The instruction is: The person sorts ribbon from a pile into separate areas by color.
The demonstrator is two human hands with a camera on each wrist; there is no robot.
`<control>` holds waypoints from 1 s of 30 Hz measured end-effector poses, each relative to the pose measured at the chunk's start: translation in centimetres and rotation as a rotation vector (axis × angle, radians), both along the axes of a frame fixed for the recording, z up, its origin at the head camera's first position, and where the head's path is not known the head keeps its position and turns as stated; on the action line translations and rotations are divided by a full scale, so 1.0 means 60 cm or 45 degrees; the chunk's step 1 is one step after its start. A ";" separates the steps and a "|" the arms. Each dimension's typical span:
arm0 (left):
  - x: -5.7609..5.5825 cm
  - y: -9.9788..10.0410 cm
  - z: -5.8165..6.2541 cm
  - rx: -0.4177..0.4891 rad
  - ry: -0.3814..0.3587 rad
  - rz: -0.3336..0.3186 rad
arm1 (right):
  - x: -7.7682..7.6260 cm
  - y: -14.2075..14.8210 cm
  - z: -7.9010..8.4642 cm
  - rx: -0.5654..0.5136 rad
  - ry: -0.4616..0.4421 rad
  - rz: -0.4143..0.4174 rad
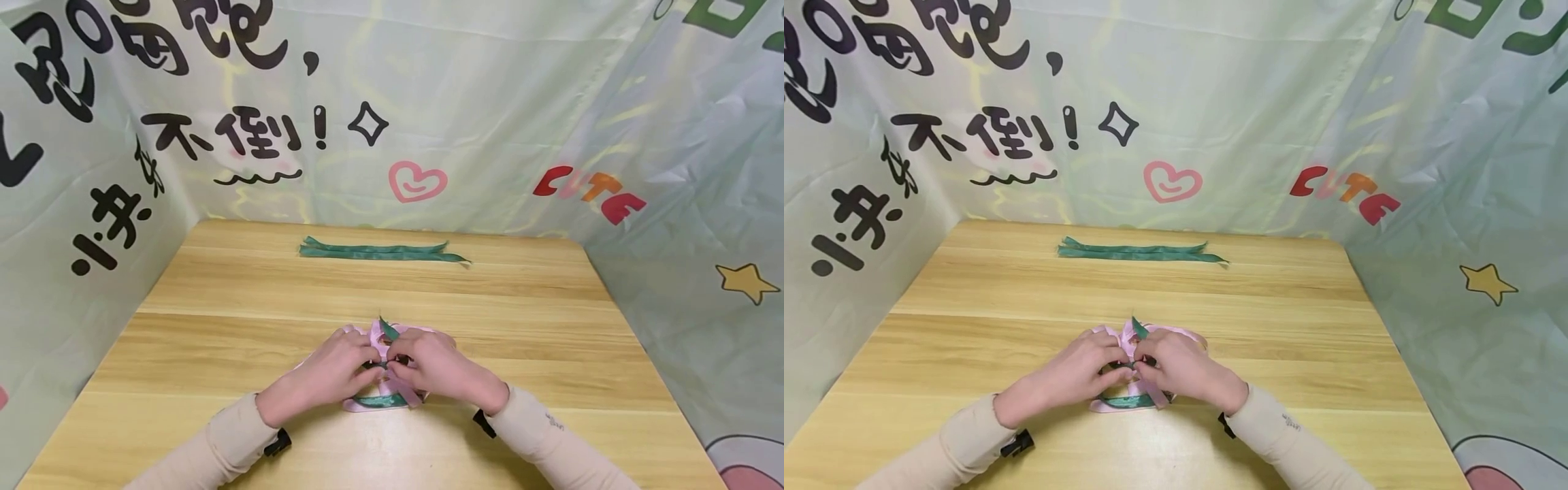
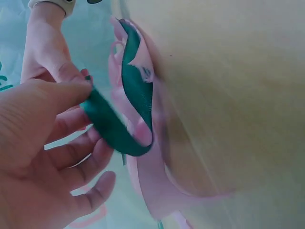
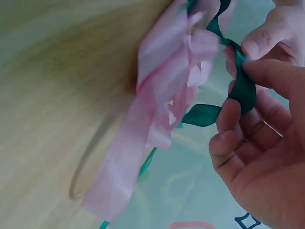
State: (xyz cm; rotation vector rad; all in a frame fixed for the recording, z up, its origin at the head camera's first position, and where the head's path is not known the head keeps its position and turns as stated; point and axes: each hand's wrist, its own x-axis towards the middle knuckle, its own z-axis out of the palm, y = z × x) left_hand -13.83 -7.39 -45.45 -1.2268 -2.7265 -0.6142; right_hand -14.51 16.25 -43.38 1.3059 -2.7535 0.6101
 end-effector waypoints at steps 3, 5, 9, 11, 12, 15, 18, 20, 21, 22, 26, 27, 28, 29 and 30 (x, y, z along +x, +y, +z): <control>0.000 -0.002 0.009 0.082 -0.013 0.026 | -0.004 0.001 0.007 -0.070 0.018 -0.009; 0.000 -0.005 0.015 0.123 -0.003 0.048 | -0.006 0.003 0.014 -0.105 0.003 -0.016; -0.008 -0.015 0.029 0.164 -0.011 0.049 | -0.015 0.008 0.025 -0.155 0.044 -0.027; -0.015 -0.021 0.036 0.184 -0.036 0.030 | -0.020 0.010 0.031 -0.175 0.098 -0.042; -0.018 -0.024 0.040 0.198 -0.059 0.021 | -0.022 0.012 0.033 -0.191 0.130 -0.051; -0.026 -0.033 0.049 0.245 -0.110 0.020 | -0.029 0.016 0.041 -0.225 0.200 -0.101; -0.032 -0.042 0.055 0.287 -0.133 0.051 | -0.036 0.022 0.049 -0.269 0.243 -0.141; -0.036 -0.048 0.058 0.311 -0.111 0.071 | -0.041 0.027 0.054 -0.302 0.258 -0.157; -0.038 -0.051 0.059 0.321 -0.097 0.083 | -0.044 0.030 0.057 -0.323 0.256 -0.165; -0.039 -0.054 0.062 0.332 -0.082 0.095 | -0.045 0.033 0.060 -0.343 0.246 -0.177; -0.043 -0.067 0.071 0.367 -0.038 0.163 | -0.053 0.049 0.068 -0.409 0.172 -0.257; -0.044 -0.070 0.073 0.368 -0.027 0.187 | -0.055 0.054 0.069 -0.418 0.153 -0.282; -0.046 -0.074 0.074 0.370 -0.021 0.208 | -0.056 0.057 0.070 -0.428 0.134 -0.304; -0.048 -0.077 0.076 0.375 -0.017 0.224 | -0.058 0.061 0.072 -0.435 0.119 -0.324; -0.050 -0.081 0.077 0.376 -0.019 0.242 | -0.061 0.065 0.073 -0.440 0.109 -0.341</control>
